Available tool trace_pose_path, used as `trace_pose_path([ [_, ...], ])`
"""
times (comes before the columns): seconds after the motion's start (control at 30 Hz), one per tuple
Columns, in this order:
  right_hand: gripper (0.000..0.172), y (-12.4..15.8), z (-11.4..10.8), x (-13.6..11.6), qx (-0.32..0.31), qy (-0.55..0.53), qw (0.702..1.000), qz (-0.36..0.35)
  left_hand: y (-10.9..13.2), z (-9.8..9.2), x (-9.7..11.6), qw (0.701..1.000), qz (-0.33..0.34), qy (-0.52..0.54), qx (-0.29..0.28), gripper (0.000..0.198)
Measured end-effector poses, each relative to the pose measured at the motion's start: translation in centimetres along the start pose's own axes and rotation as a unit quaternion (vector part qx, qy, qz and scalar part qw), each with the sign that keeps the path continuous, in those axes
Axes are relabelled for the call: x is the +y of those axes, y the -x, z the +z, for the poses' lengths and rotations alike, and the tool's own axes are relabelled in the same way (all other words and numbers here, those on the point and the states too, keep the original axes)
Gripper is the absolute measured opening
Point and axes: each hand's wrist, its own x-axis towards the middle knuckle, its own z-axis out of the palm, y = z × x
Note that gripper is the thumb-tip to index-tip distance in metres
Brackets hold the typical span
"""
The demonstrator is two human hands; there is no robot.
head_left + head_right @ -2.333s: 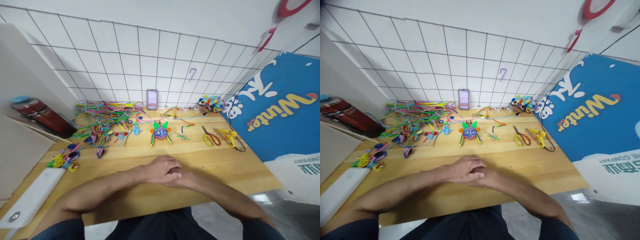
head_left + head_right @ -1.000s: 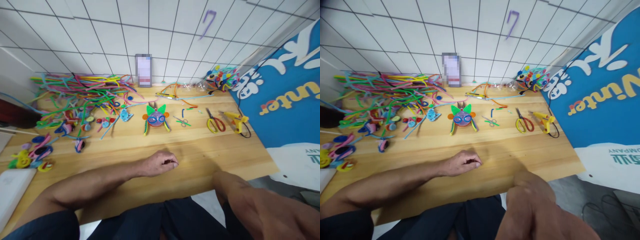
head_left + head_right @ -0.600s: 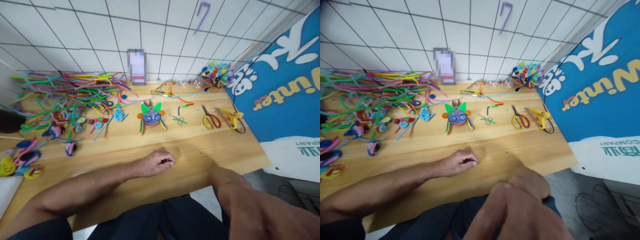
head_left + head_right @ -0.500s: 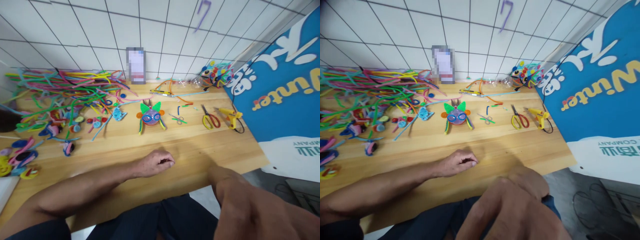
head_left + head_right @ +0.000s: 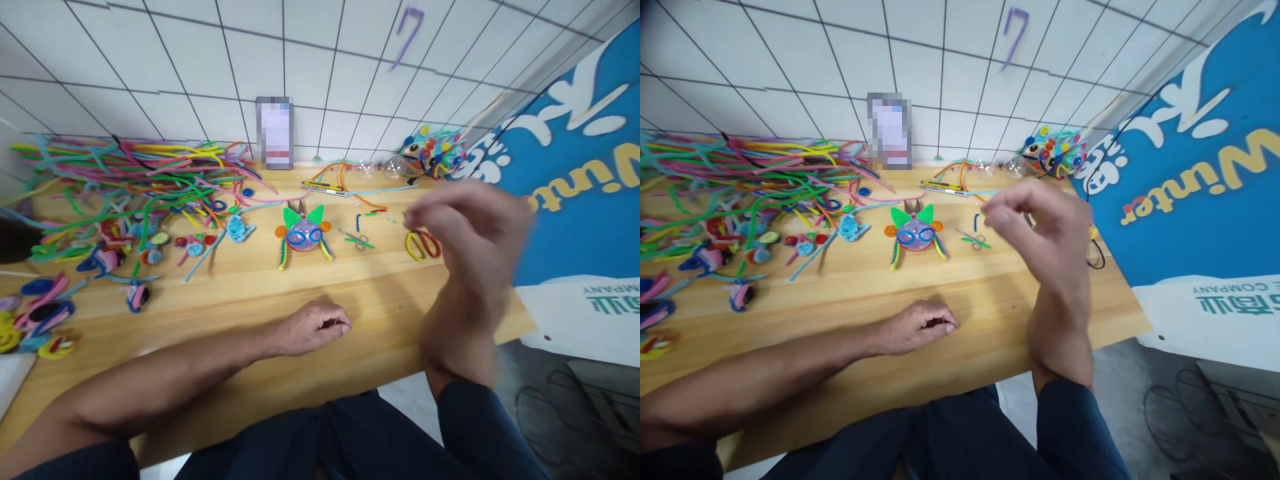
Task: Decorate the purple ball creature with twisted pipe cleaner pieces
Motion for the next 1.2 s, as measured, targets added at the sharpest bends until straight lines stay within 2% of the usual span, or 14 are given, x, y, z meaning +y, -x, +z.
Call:
trace_pose_path([
  [0.07, 0.028, -3.3, 1.6, 4.1, -0.025, 0.062, 0.996, 0.055, 0.0, 0.0, -0.1, 1.0, 0.004, 0.002, 0.003, 0.026],
  [0.13, 0.029, -5.0, 3.0, 8.4, -0.112, 0.134, 0.978, 0.113, 0.0, 0.1, -0.1, 1.0, 0.002, 0.005, 0.003, 0.026],
  [0.2, 0.028, -5.6, 4.3, 11.8, -0.193, 0.214, 0.942, 0.171, 0.0, 0.1, -0.2, 1.0, -0.001, 0.008, 0.002, 0.025],
  [0.27, 0.027, -5.6, 5.3, 13.8, -0.239, 0.294, 0.902, 0.207, 0.0, 0.1, -0.2, 1.0, -0.001, 0.011, 0.0, 0.025],
  [0.37, 0.032, -5.3, 6.8, 14.7, -0.29, 0.365, 0.857, 0.222, 0.0, 0.1, -0.1, 1.0, -0.001, 0.007, -0.002, 0.025],
  [0.47, 0.033, -5.1, 8.1, 14.6, -0.322, 0.388, 0.831, 0.236, 0.0, 0.1, -0.1, 1.0, -0.003, 0.0, 0.0, 0.025],
  [0.7, 0.024, -4.7, 9.4, 14.5, -0.319, 0.384, 0.833, 0.238, -0.2, 0.0, 0.1, 1.0, -0.022, 0.021, -0.004, 0.026],
  [0.8, 0.016, -4.9, 8.0, 13.7, -0.306, 0.25, 0.886, 0.241, -0.1, 0.0, 0.4, 0.994, -0.075, 0.084, 0.006, 0.027],
  [0.87, 0.008, -4.9, 6.6, 12.7, -0.315, 0.063, 0.916, 0.239, -0.1, -0.1, 0.6, 0.98, -0.127, 0.147, 0.034, 0.032],
  [0.9, 0.006, -4.8, 6.0, 12.0, -0.33, -0.031, 0.914, 0.234, -0.1, -0.1, 0.6, 0.971, -0.149, 0.176, 0.063, 0.034],
  [0.97, 0.016, -4.2, 5.1, 10.6, -0.38, -0.162, 0.884, 0.22, -0.1, -0.2, 0.6, 0.949, -0.17, 0.216, 0.156, 0.036],
  [1.07, 0.022, -2.5, 5.2, 8.8, -0.467, -0.242, 0.821, 0.222, -0.4, -0.5, 0.3, 0.909, -0.155, 0.239, 0.303, 0.035],
  [1.13, 0.021, -0.9, 6.0, 8.0, -0.504, -0.266, 0.786, 0.238, -0.5, -0.7, 0.0, 0.904, -0.14, 0.233, 0.33, 0.036],
  [1.2, 0.02, 0.5, 6.9, 7.8, -0.518, -0.28, 0.768, 0.251, -0.6, -0.9, -0.1, 0.915, -0.142, 0.216, 0.31, 0.037],
])
